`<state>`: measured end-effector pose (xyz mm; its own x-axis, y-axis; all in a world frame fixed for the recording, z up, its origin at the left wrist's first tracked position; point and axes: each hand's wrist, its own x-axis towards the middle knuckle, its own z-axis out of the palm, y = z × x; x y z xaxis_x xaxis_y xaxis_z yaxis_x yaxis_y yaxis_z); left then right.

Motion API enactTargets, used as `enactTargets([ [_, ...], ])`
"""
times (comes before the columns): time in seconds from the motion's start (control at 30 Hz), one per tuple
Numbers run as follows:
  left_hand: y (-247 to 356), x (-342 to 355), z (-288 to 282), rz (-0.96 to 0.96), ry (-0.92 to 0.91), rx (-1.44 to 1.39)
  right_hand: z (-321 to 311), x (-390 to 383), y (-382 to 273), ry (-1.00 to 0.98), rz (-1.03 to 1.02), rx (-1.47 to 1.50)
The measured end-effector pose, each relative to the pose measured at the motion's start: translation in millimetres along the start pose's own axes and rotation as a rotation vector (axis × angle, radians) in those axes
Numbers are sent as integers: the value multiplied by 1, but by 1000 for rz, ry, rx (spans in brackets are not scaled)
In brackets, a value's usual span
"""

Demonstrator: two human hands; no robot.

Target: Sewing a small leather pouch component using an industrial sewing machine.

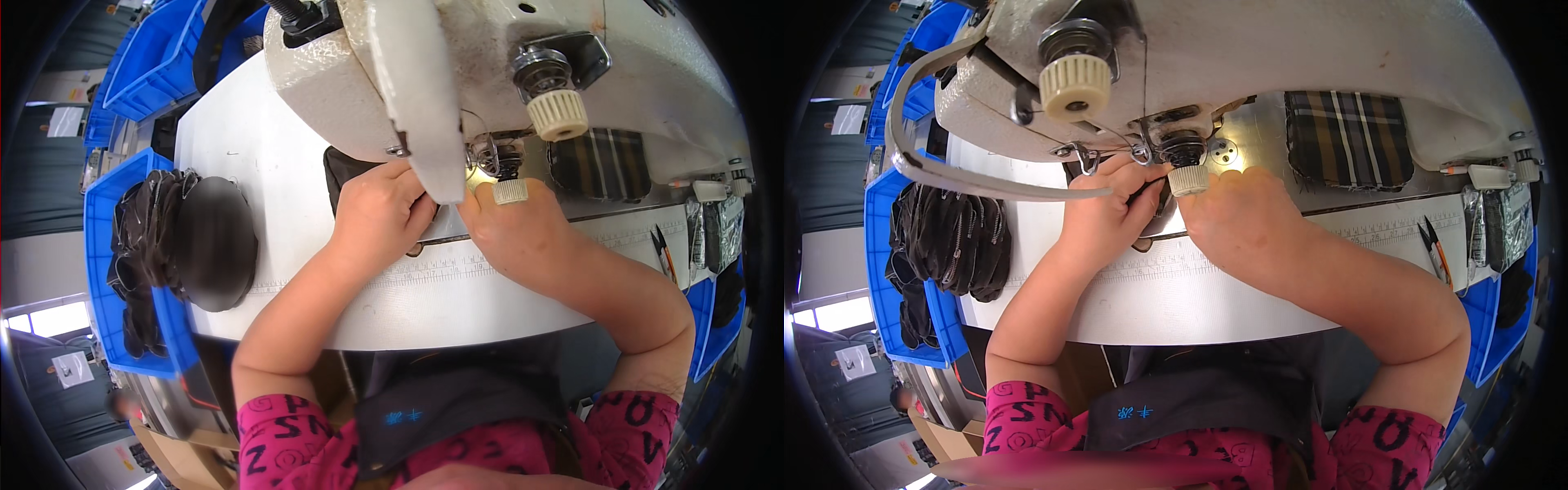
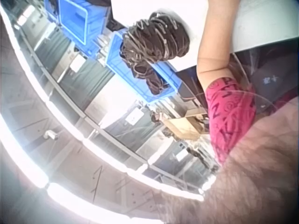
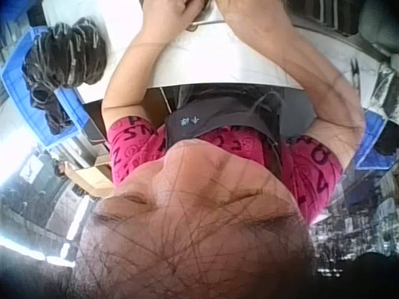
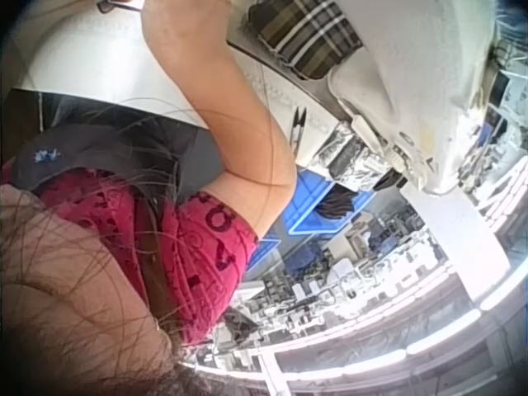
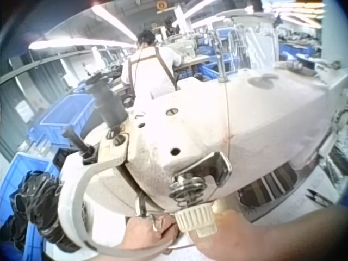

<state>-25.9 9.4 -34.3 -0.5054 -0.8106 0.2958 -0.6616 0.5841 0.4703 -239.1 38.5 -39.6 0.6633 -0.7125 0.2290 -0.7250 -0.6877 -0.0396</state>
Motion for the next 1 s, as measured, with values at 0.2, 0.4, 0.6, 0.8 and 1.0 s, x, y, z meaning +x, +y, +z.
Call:
enactTargets([
  [0.2,5,-2,-2,-21,3,-49,-5,-3,-5,18,-27,27],
  [0.4,6,-2,0,22,26,-21,-5,-4,-3,-10,-52,70],
  [0.6,4,-1,0,61,11,1,-7,-4,-2,-34,-58,95],
  [0.8,9,3,-4,81,6,11,-8,-2,-3,-58,-39,59],
  [1.0,9,4,-3,95,37,42,-7,-1,-4,-40,-26,39],
])
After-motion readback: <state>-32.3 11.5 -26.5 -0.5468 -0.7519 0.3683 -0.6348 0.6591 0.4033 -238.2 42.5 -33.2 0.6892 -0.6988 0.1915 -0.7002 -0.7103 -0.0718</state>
